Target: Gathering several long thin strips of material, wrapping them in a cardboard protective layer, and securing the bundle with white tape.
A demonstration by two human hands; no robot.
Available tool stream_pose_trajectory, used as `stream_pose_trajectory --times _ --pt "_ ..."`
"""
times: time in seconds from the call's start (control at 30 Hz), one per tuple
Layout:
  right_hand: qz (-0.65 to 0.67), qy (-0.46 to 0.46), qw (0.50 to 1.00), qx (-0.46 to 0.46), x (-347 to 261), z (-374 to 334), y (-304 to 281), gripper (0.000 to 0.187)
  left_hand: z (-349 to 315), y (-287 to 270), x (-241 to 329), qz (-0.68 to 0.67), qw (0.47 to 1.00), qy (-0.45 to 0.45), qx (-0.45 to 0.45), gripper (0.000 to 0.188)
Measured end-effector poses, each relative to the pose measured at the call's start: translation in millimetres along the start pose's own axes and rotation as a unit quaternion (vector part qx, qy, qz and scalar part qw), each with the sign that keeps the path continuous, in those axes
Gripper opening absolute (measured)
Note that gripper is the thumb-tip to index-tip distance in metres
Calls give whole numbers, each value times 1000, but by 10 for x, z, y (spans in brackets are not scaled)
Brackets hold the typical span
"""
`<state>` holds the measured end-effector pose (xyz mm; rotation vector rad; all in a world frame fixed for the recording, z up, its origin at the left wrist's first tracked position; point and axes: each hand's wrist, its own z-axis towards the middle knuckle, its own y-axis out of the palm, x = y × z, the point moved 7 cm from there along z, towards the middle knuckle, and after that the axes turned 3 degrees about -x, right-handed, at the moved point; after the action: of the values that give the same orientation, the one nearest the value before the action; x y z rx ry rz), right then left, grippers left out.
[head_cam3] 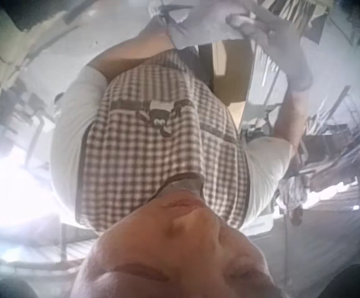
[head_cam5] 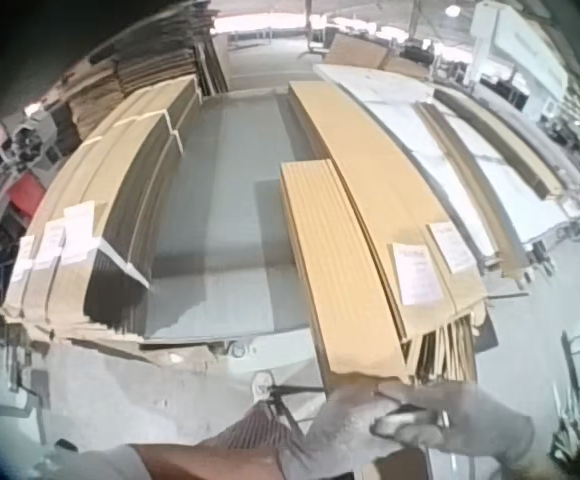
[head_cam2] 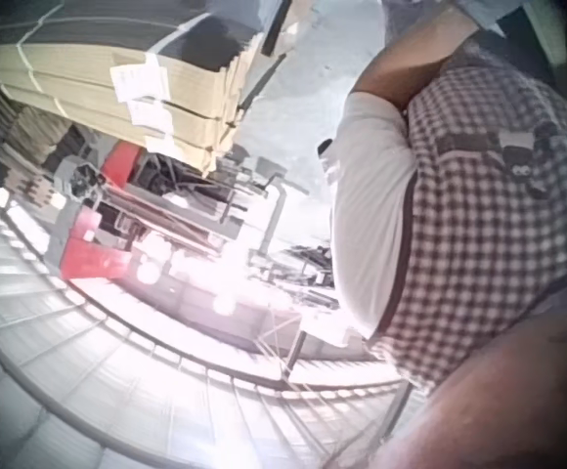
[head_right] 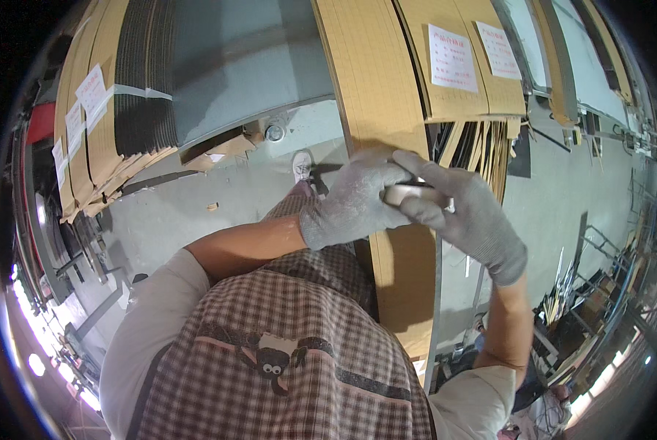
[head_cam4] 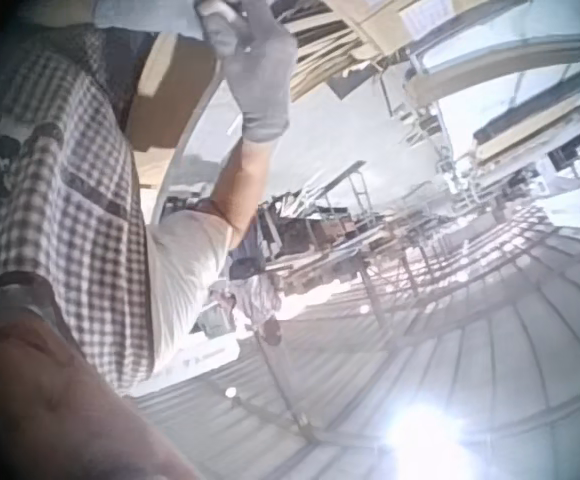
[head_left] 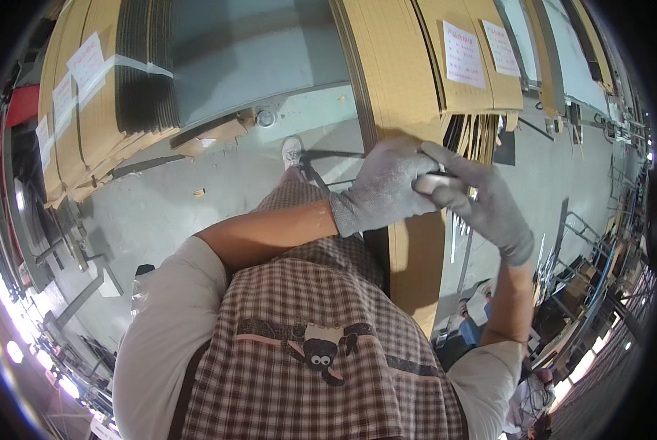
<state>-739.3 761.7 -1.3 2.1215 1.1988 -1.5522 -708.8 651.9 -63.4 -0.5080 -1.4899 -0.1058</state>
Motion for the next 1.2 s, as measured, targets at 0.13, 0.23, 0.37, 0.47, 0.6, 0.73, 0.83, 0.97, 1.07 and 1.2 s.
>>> stream_pose_trajectory --times 0.13,0.23,0.37,0.47,0.6,0.73,0.83,0.97,1.07,1.2 --pt "-395 27 917 45 100 135 -247 31 -26 -38 -79 231 968 61 74 95" --pt "-573 61 817 26 1135 435 -215 25 -17 13 -30 255 959 89 85 111" --pt "-206 -50 958 193 1528 584 -341 25 -187 -307 -188 190 949 43 249 106" --pt "-330 92 937 -62 825 418 -129 25 -492 198 -621 -212 964 -79 136 111" --pt "-471 58 841 -261 1142 7 -93 21 -903 141 -10 74 994 -53 -60 101" --pt "-386 92 916 -58 954 240 -207 21 -401 275 -580 -332 909 -250 32 101" --pt "-421 142 882 -159 1132 32 27 27 -567 498 -803 -324 921 -179 119 87" --pt "-324 -12 944 66 283 -103 -85 40 -709 -15 -446 -248 958 -105 98 72" --pt "-187 -137 969 -84 -393 -229 459 46 -813 -287 103 -278 948 -146 55 54" --pt "-356 -201 902 -138 -430 -198 451 34 -976 -62 -219 -313 935 -151 -67 28"
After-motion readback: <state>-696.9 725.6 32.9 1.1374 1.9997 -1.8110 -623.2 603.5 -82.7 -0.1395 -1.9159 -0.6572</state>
